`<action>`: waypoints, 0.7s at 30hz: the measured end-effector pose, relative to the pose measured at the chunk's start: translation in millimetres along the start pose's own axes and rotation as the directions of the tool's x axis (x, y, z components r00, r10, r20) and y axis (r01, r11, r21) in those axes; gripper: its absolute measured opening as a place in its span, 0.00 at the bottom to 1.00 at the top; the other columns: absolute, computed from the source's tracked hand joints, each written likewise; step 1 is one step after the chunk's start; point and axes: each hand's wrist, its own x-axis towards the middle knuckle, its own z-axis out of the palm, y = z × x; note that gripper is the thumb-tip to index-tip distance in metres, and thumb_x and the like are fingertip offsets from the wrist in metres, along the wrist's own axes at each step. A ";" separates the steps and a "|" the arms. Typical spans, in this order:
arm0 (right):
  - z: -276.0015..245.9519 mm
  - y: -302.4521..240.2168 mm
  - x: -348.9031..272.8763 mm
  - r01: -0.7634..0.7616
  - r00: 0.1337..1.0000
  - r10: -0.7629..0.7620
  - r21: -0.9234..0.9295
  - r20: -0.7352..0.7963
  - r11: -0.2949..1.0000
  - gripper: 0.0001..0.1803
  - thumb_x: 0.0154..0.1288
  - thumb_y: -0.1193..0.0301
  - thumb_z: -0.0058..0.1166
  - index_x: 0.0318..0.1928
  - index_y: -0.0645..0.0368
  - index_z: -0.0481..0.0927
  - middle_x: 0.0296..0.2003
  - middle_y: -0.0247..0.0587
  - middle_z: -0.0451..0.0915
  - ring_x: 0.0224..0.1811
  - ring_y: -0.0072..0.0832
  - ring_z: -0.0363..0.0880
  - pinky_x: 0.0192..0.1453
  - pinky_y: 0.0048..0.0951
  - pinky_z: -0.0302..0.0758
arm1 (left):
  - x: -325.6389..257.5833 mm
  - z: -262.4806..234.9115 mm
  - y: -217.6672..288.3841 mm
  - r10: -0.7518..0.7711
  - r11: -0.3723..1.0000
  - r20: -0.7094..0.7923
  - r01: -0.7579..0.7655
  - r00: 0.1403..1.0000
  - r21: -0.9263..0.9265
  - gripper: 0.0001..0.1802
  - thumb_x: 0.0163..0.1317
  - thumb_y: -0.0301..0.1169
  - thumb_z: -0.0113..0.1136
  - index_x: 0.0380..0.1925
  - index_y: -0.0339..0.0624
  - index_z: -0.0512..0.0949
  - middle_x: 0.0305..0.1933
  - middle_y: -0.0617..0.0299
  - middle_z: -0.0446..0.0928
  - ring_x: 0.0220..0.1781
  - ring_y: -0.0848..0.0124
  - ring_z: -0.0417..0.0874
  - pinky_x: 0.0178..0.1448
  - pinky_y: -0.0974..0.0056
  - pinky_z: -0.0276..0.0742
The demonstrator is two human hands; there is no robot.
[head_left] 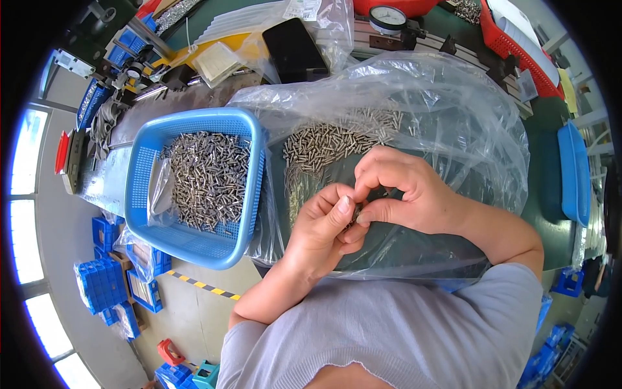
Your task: Manually assembling small metal hardware by inserting thin pins into metal washers/rings.
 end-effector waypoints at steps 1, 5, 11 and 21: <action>-1.9 -1.4 0.6 -0.009 1.000 0.009 -0.028 -0.004 1.000 0.11 0.52 0.74 0.66 0.34 0.59 0.77 0.35 0.35 0.74 0.38 0.25 0.73 0.39 0.25 0.70 | 0.0 1.8 -0.1 0.002 1.000 0.004 -0.002 1.000 0.003 0.14 0.66 0.39 0.56 0.41 0.41 0.72 0.31 0.61 0.72 0.24 0.78 0.65 0.23 0.73 0.57; -5.4 1.0 0.4 0.040 0.999 -0.043 -0.116 -0.021 0.992 0.10 0.52 0.75 0.65 0.35 0.58 0.79 0.33 0.33 0.74 0.37 0.26 0.73 0.40 0.25 0.70 | 0.5 5.2 -2.2 0.035 0.999 -0.086 -0.034 0.996 0.021 0.13 0.67 0.38 0.54 0.42 0.40 0.72 0.34 0.59 0.74 0.29 0.75 0.70 0.27 0.71 0.65; -15.7 7.4 4.7 -0.169 0.975 0.151 -0.106 -0.163 0.980 0.03 0.60 0.78 0.56 0.36 0.61 0.79 0.31 0.35 0.75 0.34 0.25 0.75 0.39 0.25 0.72 | 2.0 6.3 -2.6 0.129 0.991 -0.110 -0.125 0.985 0.041 0.12 0.68 0.35 0.52 0.43 0.39 0.72 0.39 0.56 0.74 0.33 0.73 0.73 0.31 0.69 0.70; -19.8 25.3 6.8 -0.009 0.990 -0.093 -0.699 -0.109 0.716 0.09 0.48 0.77 0.62 0.32 0.58 0.78 0.30 0.38 0.74 0.36 0.38 0.74 0.39 0.36 0.72 | 0.9 8.4 -1.4 0.100 0.994 -0.112 -0.094 0.989 0.060 0.11 0.68 0.35 0.52 0.44 0.39 0.72 0.41 0.55 0.74 0.32 0.73 0.72 0.30 0.70 0.69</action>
